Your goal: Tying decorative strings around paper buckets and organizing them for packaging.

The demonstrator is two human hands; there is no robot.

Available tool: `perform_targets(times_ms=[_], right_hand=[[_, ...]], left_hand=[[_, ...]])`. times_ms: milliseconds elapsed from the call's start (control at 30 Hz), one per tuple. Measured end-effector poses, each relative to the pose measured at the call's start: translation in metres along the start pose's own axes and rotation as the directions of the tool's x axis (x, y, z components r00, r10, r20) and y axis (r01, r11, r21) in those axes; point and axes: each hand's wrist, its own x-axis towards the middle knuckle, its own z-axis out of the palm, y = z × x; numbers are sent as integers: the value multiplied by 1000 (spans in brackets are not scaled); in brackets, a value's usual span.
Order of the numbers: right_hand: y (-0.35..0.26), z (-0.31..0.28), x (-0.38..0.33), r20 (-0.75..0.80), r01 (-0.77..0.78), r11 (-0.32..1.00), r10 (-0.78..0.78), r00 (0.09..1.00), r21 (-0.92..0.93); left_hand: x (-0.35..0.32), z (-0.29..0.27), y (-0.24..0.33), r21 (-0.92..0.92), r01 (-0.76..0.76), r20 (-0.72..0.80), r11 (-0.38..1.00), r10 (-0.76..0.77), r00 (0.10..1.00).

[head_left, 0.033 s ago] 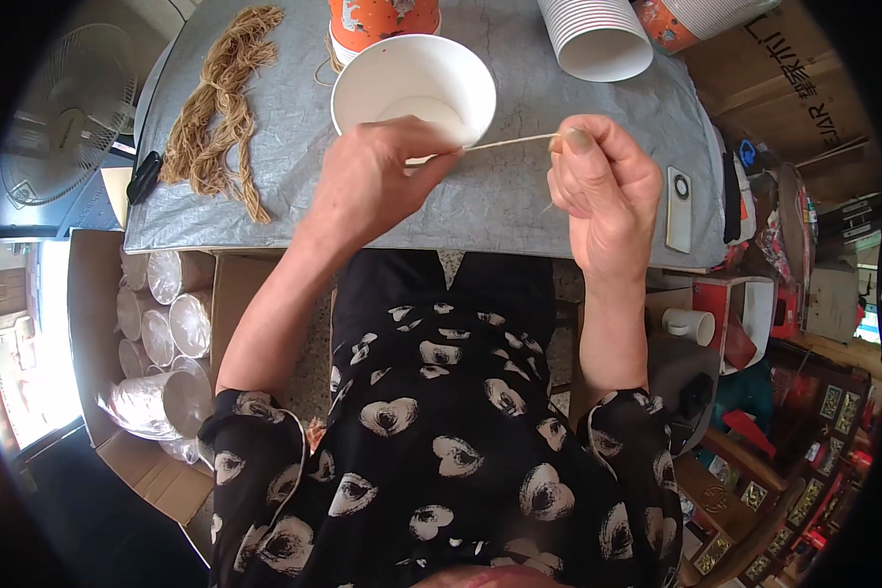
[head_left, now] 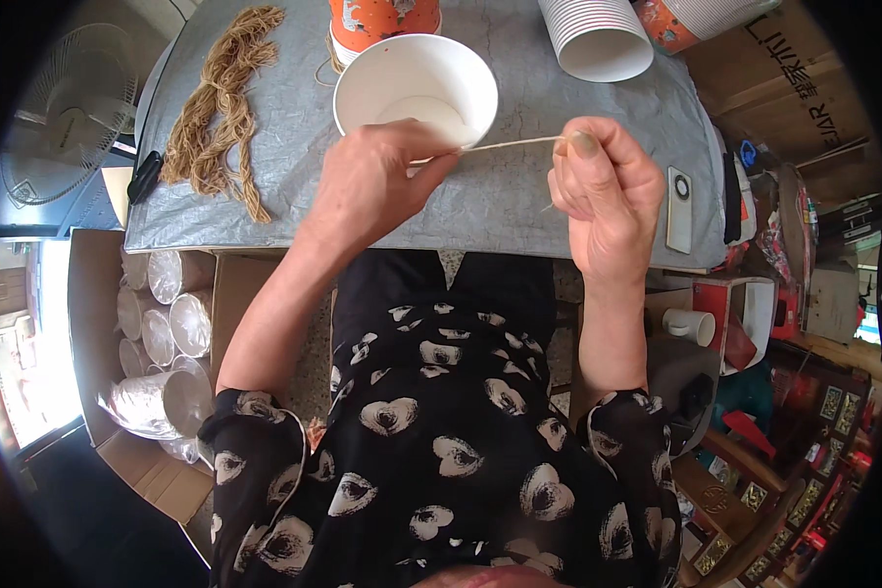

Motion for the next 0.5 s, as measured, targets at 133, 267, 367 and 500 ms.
perform_targets(times_ms=[133, 267, 367, 500], right_hand=[[2, -2, -2, -13, 47, 999, -47, 999, 4], [3, -13, -1, -162, 31, 999, -24, 986, 37], [7, -21, -2, -187, 40, 998, -29, 982, 58], [16, -18, -9, -174, 4, 990, 21, 984, 138]], left_hand=[[-2, -4, 3, 141, 11, 49, 990, -18, 999], [-10, -18, -6, 259, 23, -90, 966, 0, 996], [-16, -15, -10, 281, 89, -80, 955, -69, 994], [-5, 4, 2, 379, 50, -139, 924, 3, 990]])
